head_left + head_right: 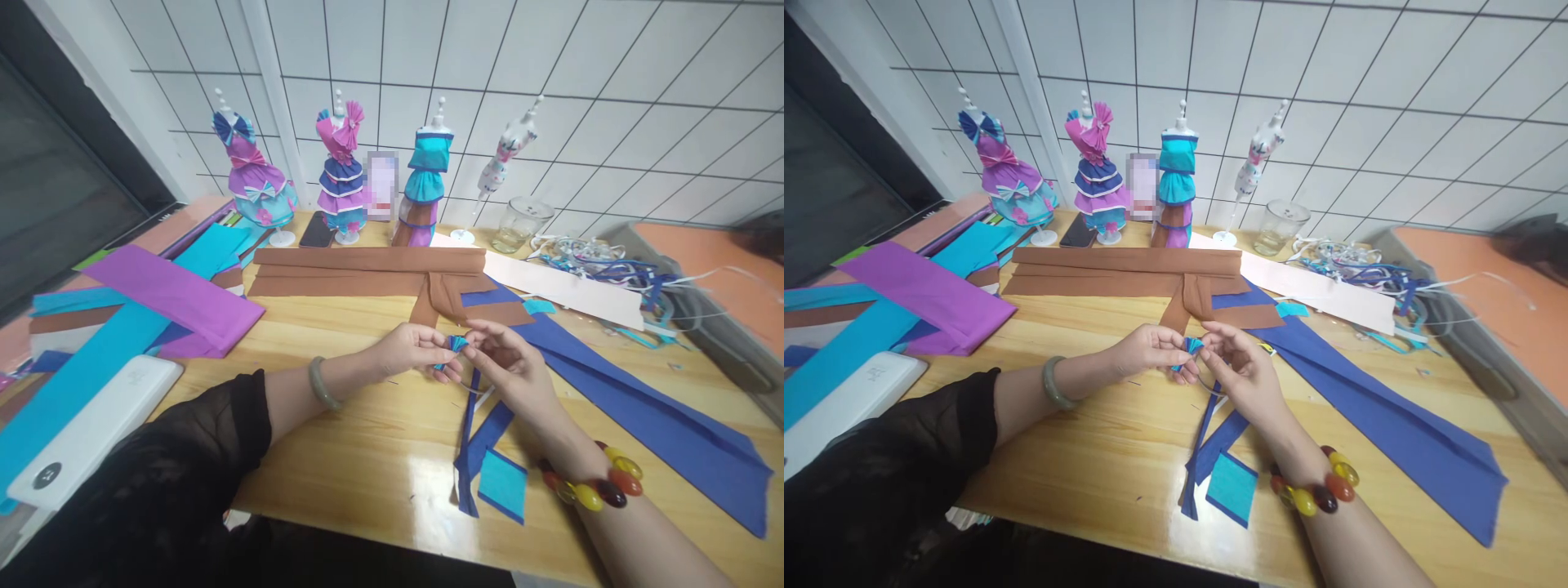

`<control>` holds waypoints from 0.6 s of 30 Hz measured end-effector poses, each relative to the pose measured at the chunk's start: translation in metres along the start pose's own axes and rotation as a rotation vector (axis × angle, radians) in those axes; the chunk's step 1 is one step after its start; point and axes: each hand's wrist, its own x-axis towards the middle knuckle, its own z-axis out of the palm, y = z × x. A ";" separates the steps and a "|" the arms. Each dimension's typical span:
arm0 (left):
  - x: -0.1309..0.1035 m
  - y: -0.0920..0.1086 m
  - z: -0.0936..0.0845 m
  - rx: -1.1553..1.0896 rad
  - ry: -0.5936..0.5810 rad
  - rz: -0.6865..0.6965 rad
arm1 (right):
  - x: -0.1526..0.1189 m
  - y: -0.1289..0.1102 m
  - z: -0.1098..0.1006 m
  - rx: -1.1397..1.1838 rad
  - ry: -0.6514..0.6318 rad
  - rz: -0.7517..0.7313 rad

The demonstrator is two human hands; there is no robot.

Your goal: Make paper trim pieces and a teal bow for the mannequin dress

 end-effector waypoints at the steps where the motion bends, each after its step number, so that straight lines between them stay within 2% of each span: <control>1: 0.000 0.000 0.000 -0.010 -0.003 -0.001 | 0.000 0.000 0.000 0.002 0.000 0.001; 7: 0.001 -0.002 0.000 -0.023 0.046 0.062 | 0.000 -0.007 0.002 0.001 -0.005 0.020; 13: 0.002 -0.007 0.001 0.103 0.096 0.112 | -0.001 -0.007 0.006 -0.025 -0.023 0.020; 18: 0.001 -0.006 0.007 0.157 0.191 0.115 | 0.000 -0.004 0.007 -0.045 -0.007 0.011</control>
